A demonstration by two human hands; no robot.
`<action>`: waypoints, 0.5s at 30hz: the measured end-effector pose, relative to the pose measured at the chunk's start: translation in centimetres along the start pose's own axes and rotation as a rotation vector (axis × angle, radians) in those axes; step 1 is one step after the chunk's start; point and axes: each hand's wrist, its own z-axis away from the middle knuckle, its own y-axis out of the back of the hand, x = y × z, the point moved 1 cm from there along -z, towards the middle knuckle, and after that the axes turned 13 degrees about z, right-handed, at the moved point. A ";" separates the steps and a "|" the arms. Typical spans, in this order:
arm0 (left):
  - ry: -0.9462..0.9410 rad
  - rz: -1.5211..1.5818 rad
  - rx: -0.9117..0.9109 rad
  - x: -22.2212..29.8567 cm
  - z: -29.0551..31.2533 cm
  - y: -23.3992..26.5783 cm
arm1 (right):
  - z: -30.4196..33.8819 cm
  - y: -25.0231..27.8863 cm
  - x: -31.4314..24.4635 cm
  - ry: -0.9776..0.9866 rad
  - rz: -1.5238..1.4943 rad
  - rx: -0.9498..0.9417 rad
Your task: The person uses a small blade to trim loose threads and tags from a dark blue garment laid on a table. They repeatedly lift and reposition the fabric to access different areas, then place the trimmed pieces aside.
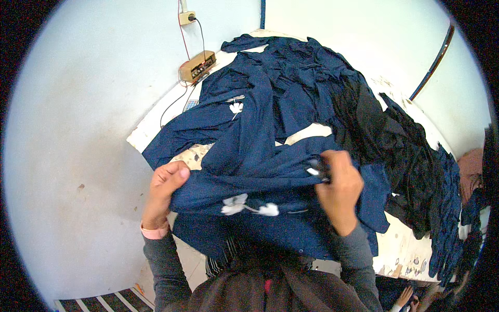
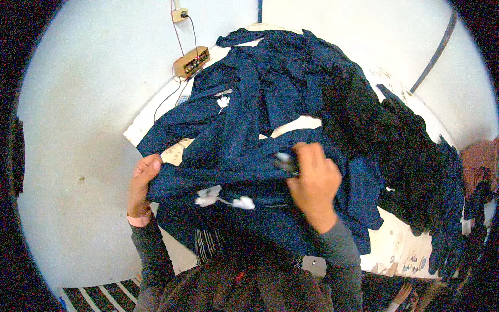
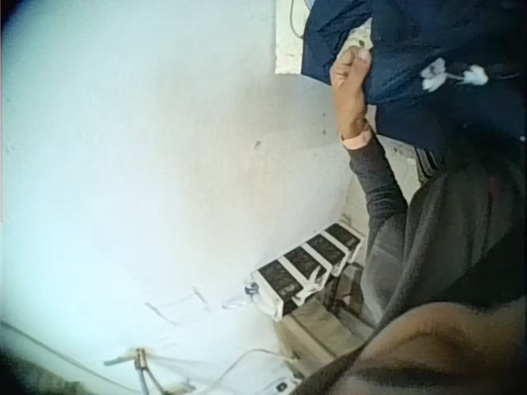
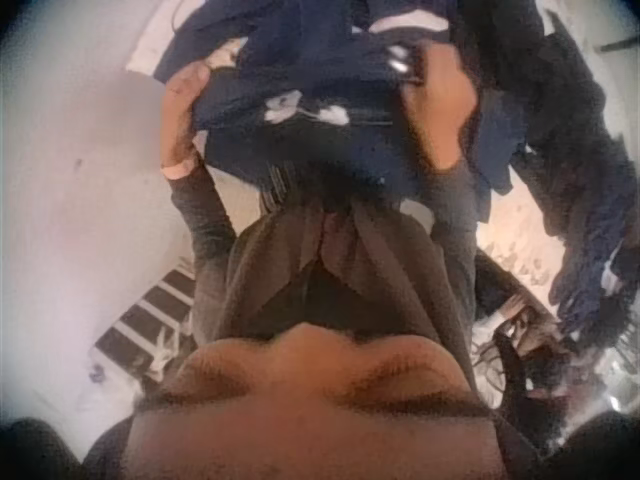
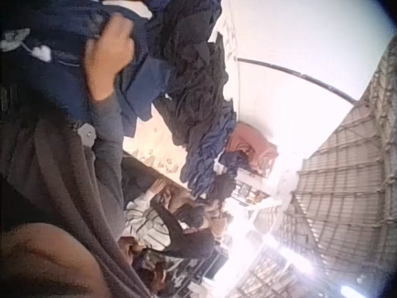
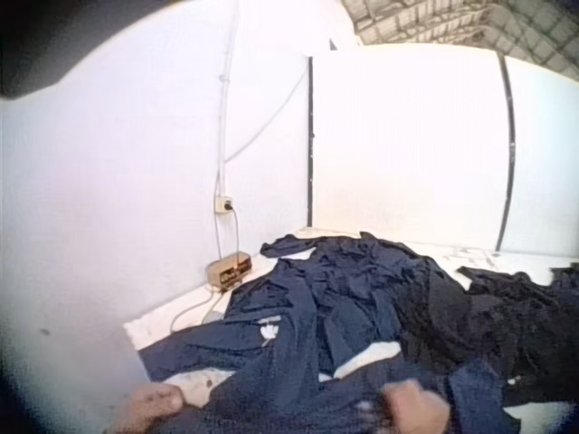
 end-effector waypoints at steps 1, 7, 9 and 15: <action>0.013 -0.008 -0.016 0.3 -0.2 1.1 | -0.5 0.5 1.3 -0.023 -0.012 0.031; -0.109 0.078 0.230 0.6 -0.2 6.6 | -1.2 3.1 9.4 -0.274 -0.152 -0.104; -0.176 0.137 0.303 0.8 -0.3 7.2 | -1.5 5.4 11.2 -0.293 -0.447 -0.210; 0.054 -0.312 0.052 -0.7 -4.2 9.5 | -1.4 7.1 15.2 -0.247 -0.614 -0.342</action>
